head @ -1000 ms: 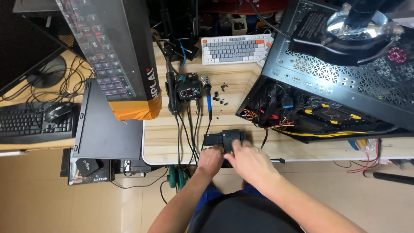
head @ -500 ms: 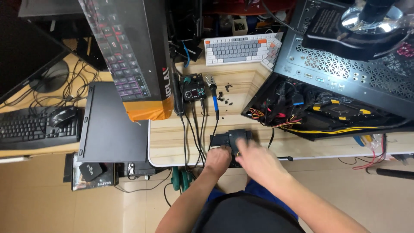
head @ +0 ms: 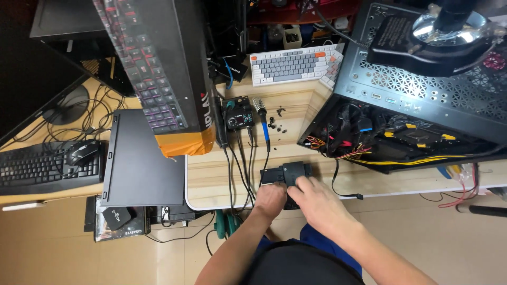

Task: Unscrewing a hard drive from a mounting bracket and handling the drive on a repair bench.

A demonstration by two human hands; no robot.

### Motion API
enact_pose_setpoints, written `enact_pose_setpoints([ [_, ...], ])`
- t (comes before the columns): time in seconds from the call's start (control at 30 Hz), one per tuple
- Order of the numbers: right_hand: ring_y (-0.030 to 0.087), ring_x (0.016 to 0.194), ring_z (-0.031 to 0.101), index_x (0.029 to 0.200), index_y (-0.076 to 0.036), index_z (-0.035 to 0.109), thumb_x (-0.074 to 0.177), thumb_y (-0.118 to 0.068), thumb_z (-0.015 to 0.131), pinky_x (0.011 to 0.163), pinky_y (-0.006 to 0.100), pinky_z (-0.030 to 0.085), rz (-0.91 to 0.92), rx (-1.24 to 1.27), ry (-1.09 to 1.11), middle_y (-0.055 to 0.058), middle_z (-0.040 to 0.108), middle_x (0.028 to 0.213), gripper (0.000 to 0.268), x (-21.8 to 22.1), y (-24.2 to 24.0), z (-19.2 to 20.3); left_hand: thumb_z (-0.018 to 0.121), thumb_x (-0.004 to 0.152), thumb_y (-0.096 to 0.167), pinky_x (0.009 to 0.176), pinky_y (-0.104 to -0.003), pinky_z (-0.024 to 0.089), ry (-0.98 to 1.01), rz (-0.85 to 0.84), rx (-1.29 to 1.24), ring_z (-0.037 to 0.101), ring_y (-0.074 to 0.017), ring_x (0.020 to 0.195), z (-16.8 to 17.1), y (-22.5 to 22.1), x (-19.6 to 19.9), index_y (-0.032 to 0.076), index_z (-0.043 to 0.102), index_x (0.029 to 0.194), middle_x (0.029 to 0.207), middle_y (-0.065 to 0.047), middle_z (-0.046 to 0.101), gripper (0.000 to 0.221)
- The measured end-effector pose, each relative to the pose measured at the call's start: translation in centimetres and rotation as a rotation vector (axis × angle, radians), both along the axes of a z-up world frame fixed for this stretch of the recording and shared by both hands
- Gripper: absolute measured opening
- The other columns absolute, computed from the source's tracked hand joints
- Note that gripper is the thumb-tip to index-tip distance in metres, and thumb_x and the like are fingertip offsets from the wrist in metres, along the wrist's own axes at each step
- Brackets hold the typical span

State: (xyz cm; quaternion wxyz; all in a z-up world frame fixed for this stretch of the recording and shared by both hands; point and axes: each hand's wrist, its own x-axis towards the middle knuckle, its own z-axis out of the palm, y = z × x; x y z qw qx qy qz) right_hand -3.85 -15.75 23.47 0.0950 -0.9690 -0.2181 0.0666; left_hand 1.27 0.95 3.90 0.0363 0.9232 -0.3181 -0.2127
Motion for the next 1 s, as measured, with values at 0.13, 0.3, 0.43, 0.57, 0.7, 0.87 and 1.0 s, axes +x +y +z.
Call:
enact_pose_setpoints([
  [0.13,0.037,0.086,0.059,0.122,-0.008,0.065,0.09,-0.001,0.062,0.071,0.052,0.055,0.015,0.045,-0.064,0.013,0.053,0.108,0.032,-0.7,-1.1,-0.8,0.063,0.1,0.005,0.051,-0.044,0.057,-0.109,0.04,-0.125,0.072,-0.0299,0.063,-1.6,0.4,-0.2,0.011,0.07,0.096,0.084,-0.009,0.071,0.01],
  [0.3,0.035,0.083,0.059,0.12,-0.008,0.067,0.099,-0.006,0.065,0.067,0.05,0.052,0.025,0.177,-0.126,0.011,0.052,0.105,0.022,-1.8,-3.6,-0.6,0.062,0.103,0.016,0.052,-0.047,0.057,-0.095,0.122,-0.14,0.073,-0.0345,0.065,-1.8,0.0,-0.4,0.009,0.068,0.099,0.086,-0.011,0.073,0.011],
  [0.43,0.034,0.09,0.067,0.124,-0.012,0.064,0.094,-0.01,0.077,0.082,0.047,0.057,-0.057,0.286,-0.063,0.01,0.057,0.118,0.032,-3.2,-6.4,-2.1,0.062,0.1,0.015,0.047,-0.048,0.056,-0.138,0.144,-0.097,0.072,-0.034,0.06,-2.8,-0.3,-0.6,0.008,0.069,0.096,0.085,-0.011,0.073,0.01],
  [0.57,0.031,0.11,0.068,0.122,-0.01,0.069,0.1,-0.017,0.07,0.097,0.042,0.056,-0.091,0.433,-0.159,0.01,0.064,0.121,0.023,-3.6,-9.1,-1.0,0.055,0.102,0.016,0.056,-0.051,0.06,-0.012,0.212,-0.023,0.075,-0.0392,0.069,-1.5,-0.6,-0.3,0.008,0.07,0.102,0.092,-0.013,0.074,0.017],
  [0.7,0.028,0.103,0.072,0.125,-0.012,0.071,0.101,-0.021,0.074,0.087,0.04,0.058,-0.211,0.537,-0.086,0.007,0.066,0.124,0.026,-4.9,-13.1,-0.9,0.06,0.101,0.012,0.057,-0.05,0.062,-0.054,0.191,0.009,0.074,-0.0365,0.07,-0.4,-1.3,-1.0,0.009,0.072,0.101,0.093,-0.01,0.074,0.012],
  [0.87,0.022,0.101,0.075,0.123,-0.017,0.073,0.096,-0.025,0.077,0.073,0.037,0.062,-0.289,0.549,-0.002,0.002,0.07,0.125,0.028,-6.5,-16.9,-2.1,0.061,0.097,0.019,0.06,-0.047,0.062,0.025,0.533,0.025,0.077,-0.0378,0.076,0.3,-3.2,-1.3,0.009,0.069,0.098,0.091,-0.013,0.077,0.013],
  [1.0,0.02,0.102,0.074,0.121,-0.017,0.074,0.095,-0.023,0.078,0.072,0.035,0.061,-0.237,0.57,0.024,0.001,0.07,0.121,0.027,-6.4,-18.2,-1.5,0.061,0.093,0.018,0.061,-0.046,0.06,0.104,0.724,0.006,0.075,-0.0379,0.079,1.7,-4.6,-1.5,0.009,0.066,0.093,0.086,-0.012,0.076,0.011],
])
